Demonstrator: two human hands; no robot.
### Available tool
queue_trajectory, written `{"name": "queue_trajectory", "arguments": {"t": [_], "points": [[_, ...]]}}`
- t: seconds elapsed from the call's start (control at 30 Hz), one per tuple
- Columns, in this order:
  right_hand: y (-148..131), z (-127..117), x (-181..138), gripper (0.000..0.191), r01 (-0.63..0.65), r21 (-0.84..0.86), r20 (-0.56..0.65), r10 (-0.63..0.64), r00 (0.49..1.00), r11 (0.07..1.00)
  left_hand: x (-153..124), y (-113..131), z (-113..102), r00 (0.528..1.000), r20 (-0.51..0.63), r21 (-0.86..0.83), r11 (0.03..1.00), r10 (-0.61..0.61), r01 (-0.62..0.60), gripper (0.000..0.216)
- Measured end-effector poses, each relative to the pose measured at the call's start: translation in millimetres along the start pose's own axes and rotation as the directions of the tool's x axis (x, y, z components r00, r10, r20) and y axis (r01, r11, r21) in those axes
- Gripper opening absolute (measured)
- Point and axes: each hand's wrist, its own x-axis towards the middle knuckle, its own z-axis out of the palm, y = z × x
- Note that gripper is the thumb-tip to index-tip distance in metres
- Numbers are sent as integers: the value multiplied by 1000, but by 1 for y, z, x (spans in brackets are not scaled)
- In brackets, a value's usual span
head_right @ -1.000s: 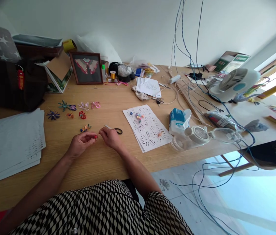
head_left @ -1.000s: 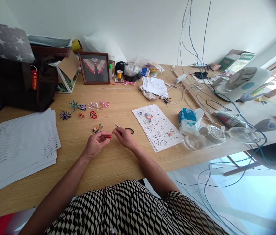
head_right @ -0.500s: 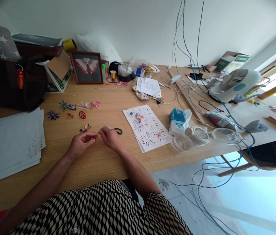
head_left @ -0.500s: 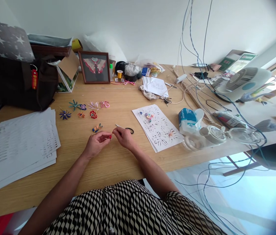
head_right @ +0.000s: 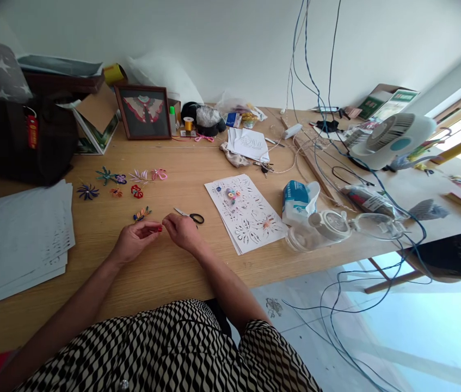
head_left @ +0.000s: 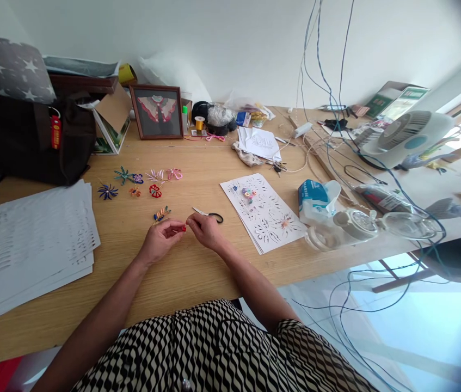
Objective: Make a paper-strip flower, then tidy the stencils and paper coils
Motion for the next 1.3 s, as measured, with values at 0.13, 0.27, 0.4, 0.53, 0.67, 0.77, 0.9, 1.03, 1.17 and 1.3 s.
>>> {"name": "queue_trajectory", "arguments": {"t": [0.13, 0.27, 0.4, 0.53, 0.67, 0.77, 0.9, 1.03, 1.17, 1.3], "points": [[-1, -1, 0, 20, -10, -11, 77, 11, 997, 1000, -2, 6, -2, 998, 0, -105, 992, -68, 68, 37], [-6, 2, -4, 20, 112, 21, 220, -114, 969, 993, 2, 3, -5, 990, -127, -115, 992, -69, 55, 38], [-7, 4, -4, 23, 128, 2, 141, -127, 982, 992, 3, -2, -4, 991, -129, -1, 1000, -28, 29, 38], [-1, 1, 0, 21, -5, -46, 27, 6, 1000, 999, 0, 0, -1, 998, 26, -9, 999, -51, 51, 36], [-1, 0, -1, 19, -13, -31, 102, 16, 995, 999, -2, 5, -3, 994, -2, -66, 992, -108, 108, 40], [-6, 1, -3, 18, 99, 13, 202, -99, 974, 995, 0, 5, -4, 989, -104, -65, 993, -105, 98, 42], [-10, 1, -4, 21, 167, -33, 159, -159, 974, 985, 3, 3, -2, 986, -138, 17, 995, -91, 94, 42], [-9, -2, -2, 19, 92, -71, 64, -88, 994, 993, 0, 7, 0, 990, -97, 63, 992, -104, 110, 41], [-7, -3, 0, 19, 1, -66, 51, 2, 999, 998, -3, 13, -3, 986, 17, -10, 986, -163, 164, 41], [-7, 1, -2, 17, 24, -13, 140, -22, 990, 1000, -1, 13, -6, 984, -64, -127, 979, -167, 158, 39]]}}
